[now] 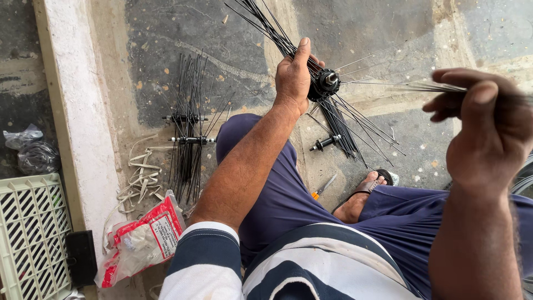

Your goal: The person sits on the floor and inserts thin metal spokes into the holes of a bicycle wheel hub. They hold the hub in one hand and feed the spokes into place with the other, working on multiple hubs sequentially.

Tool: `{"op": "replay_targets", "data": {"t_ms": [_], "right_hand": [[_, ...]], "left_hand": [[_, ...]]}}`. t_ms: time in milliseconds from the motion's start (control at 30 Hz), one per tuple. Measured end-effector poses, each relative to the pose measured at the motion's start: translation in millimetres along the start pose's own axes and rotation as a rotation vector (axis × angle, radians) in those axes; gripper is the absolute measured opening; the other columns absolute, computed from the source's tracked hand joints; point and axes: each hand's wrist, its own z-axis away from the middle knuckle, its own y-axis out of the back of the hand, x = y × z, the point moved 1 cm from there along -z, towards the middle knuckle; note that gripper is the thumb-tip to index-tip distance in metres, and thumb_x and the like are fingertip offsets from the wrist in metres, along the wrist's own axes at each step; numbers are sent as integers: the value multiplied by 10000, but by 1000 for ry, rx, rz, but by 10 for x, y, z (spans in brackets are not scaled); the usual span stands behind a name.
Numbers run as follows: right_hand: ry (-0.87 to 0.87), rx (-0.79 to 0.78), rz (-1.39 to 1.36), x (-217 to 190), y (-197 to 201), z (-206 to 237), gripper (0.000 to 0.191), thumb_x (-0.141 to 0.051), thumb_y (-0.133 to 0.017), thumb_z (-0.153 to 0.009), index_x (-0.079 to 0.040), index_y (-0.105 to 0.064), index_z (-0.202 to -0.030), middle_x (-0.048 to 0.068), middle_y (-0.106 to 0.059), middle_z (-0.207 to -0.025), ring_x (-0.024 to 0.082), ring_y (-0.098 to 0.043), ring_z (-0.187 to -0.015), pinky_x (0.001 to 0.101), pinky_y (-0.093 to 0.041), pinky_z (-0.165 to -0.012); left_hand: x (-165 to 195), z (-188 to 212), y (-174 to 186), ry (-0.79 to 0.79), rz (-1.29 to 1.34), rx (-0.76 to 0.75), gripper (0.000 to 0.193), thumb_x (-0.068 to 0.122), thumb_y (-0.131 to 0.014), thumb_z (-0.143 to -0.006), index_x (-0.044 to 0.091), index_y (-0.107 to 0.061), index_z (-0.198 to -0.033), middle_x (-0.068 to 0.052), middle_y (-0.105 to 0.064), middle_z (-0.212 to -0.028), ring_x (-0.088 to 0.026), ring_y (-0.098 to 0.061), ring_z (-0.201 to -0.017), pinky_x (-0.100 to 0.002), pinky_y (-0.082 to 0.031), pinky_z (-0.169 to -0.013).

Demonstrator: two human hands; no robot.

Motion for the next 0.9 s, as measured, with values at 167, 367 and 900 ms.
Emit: {"op": "replay_targets", "data": {"t_ms": [167, 367, 900], "right_hand": [[62, 51, -10, -98, -195, 60, 307, -252, -537, -1300, 36, -612, -1224, 198, -710, -1005, 251, -750, -827, 337, -667, -740], [83, 52, -114, 25, -582, -8, 346, -294, -479, -1244, 30, -575, -1168, 192, -724, -976, 230, -767, -804, 335, -689, -729], [-74, -19, -37, 146, -889, -110, 462, -340, -470, -1242, 67, -616, -1079, 175, -735, -976, 225, -776, -833, 320, -656, -748]], "left_hand": [[-8, -10, 0, 13, -2, 1, 447, 510, -612, -972, 90, -609, -819, -79, -650, -799, -155, -706, -788, -338, -651, -683], [1, 11, 12, 8, -12, 7, 465, 526, -608, -969, 80, -608, -841, -82, -636, -812, -163, -716, -795, -341, -664, -687], [2, 27, -7, 18, -36, 11, 476, 539, -584, -971, 84, -602, -833, -87, -635, -801, -160, -696, -812, -375, -663, -680]]}}
